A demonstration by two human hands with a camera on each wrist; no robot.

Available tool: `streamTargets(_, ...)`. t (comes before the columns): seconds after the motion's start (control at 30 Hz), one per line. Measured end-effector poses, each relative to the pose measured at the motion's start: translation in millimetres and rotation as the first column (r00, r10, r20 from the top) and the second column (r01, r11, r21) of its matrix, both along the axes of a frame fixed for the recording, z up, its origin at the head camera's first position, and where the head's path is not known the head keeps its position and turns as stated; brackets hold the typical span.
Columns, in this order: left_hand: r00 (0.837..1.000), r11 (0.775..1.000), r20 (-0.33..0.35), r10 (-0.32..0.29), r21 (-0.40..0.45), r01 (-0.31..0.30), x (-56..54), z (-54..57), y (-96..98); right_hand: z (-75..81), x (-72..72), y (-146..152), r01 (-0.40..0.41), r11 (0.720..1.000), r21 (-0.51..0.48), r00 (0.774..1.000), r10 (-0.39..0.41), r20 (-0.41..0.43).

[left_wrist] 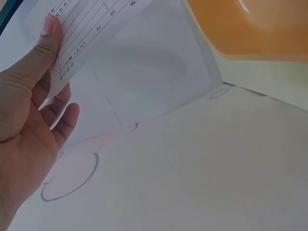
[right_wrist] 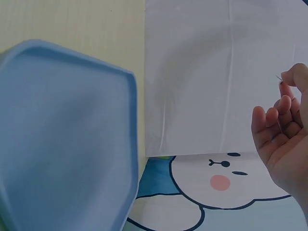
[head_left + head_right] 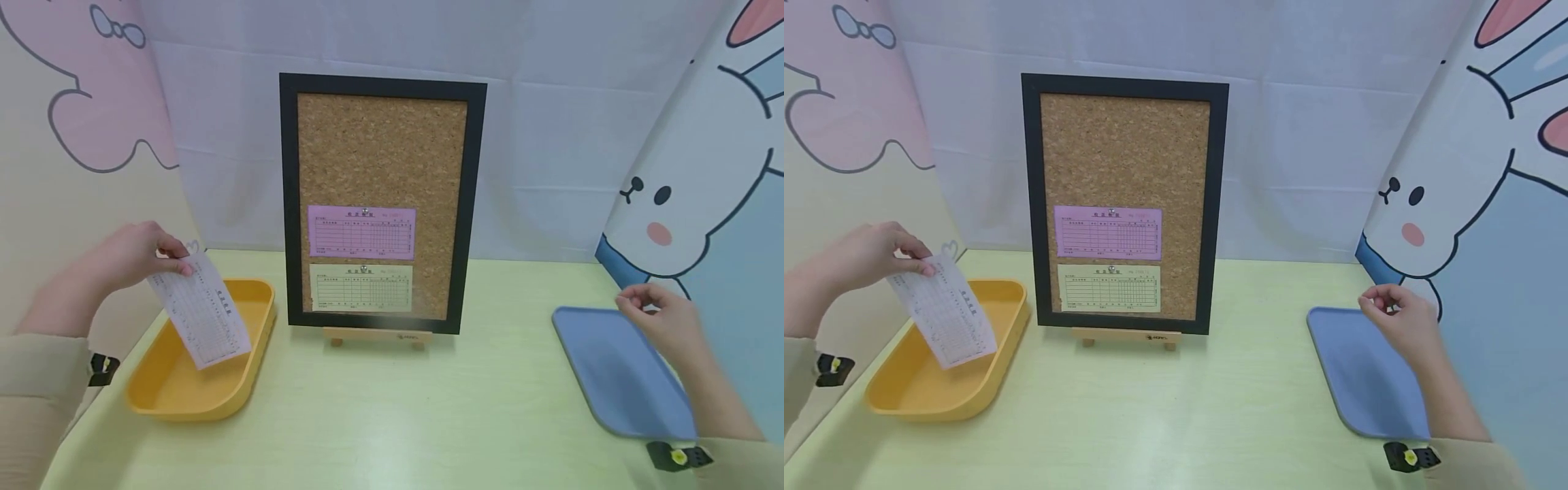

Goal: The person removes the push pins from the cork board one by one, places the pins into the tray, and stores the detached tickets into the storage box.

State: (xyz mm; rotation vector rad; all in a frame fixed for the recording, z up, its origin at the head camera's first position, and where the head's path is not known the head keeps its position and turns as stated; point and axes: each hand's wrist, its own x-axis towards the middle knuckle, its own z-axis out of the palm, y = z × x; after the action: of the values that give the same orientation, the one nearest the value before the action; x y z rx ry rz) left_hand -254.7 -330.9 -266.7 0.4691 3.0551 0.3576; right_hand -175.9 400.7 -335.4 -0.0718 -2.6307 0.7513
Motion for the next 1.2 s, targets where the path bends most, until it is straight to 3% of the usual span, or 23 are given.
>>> streamTargets(0.23, 0.998, 0.998, 0.014, -0.060, -0.008, 0.060, -2.8, -22.0, 4.0, -20.6, -0.5, 7, 0.011, 1.000, -0.010, 0.998, -0.010, 0.069)
streamTargets(0.67, 0.997, 0.997, 0.018, -0.081, 0.021, 0.081, -10.6, -56.2, 5.6, -62.0, -4.5, 19, -0.074, 0.997, -0.022, 0.997, 0.075, 0.029)
streamTargets(0.8, 0.996, 0.996, 0.018, -0.092, 0.008, 0.092, -12.3, -63.0, 8.3, -66.8, -4.0, 23, -0.109, 0.993, 0.040, 0.991, 0.105, 0.078)
streamTargets(1.0, 0.994, 0.995, 0.041, -0.099, 0.020, 0.098, -14.5, -74.0, 13.3, -74.8, -5.4, 32, -0.148, 0.987, 0.067, 0.974, 0.134, 0.185)
streamTargets(1.2, 0.994, 0.995, 0.056, -0.092, 0.047, 0.090, -16.2, -82.7, 14.8, -85.2, -6.3, 41, -0.190, 0.978, 0.090, 0.958, 0.165, 0.234)
